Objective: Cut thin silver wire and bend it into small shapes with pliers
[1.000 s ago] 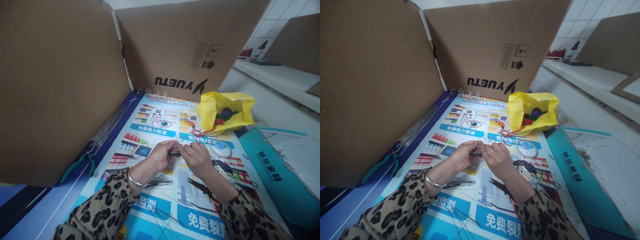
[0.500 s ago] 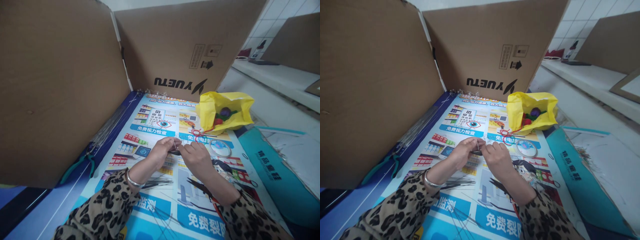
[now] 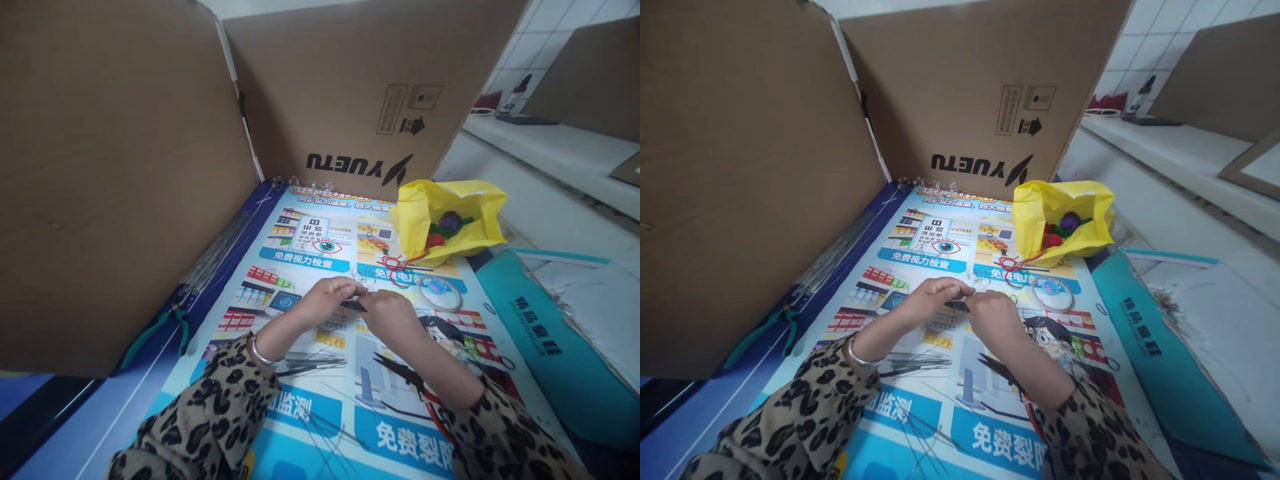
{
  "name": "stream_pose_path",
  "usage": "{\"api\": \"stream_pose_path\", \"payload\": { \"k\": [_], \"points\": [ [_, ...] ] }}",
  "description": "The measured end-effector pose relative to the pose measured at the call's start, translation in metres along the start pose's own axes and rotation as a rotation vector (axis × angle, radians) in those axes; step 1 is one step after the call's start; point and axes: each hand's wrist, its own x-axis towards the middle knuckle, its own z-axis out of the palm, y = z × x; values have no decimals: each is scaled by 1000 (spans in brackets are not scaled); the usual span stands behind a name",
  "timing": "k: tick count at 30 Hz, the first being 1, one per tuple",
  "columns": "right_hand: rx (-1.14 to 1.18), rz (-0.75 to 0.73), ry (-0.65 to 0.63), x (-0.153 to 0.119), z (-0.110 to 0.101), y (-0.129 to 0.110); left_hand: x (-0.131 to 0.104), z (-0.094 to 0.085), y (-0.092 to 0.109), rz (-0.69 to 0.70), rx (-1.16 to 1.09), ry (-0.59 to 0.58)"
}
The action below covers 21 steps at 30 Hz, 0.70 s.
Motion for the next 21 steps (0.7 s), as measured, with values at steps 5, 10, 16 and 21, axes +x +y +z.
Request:
{"api": "stream_pose_path", "payload": {
  "k": [5,10,16,21],
  "points": [
    [34,35,-104,1,-3,0,0,2,2,62,120,-11],
    [85,40,-168,2,0,2,-2,1,0,84,162,-64],
    [136,33,-182,3,2,4,-2,0,-4,58,161,-57],
    [178,22,-181,3,5,5,-2,2,-4,35,138,-44]
  ]
}}
